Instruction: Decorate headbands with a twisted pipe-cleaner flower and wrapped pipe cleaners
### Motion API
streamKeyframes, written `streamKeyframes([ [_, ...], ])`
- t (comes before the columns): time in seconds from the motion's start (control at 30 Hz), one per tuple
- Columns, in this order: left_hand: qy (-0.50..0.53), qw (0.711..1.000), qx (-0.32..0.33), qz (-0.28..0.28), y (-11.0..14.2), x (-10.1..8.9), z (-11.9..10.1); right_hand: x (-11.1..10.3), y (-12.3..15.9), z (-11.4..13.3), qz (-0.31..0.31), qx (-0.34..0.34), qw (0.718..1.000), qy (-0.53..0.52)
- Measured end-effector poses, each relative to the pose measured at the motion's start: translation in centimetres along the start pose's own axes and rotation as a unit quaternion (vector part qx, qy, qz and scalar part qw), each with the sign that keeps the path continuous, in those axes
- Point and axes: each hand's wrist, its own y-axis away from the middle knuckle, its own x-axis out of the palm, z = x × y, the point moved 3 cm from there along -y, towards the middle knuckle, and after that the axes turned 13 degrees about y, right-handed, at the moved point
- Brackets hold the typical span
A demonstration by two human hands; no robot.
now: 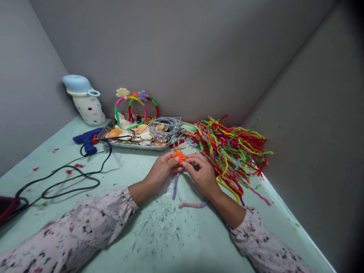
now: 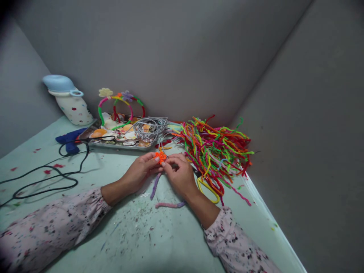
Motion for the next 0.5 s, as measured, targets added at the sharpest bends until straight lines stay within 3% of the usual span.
streamKeyframes([
  [0.5, -0.002, 1.000, -0.012, -0.015, -0.13, -0.29, 0.35, 0.43, -0.14, -0.42, 0.002, -0.002, 1.000, -0.009],
])
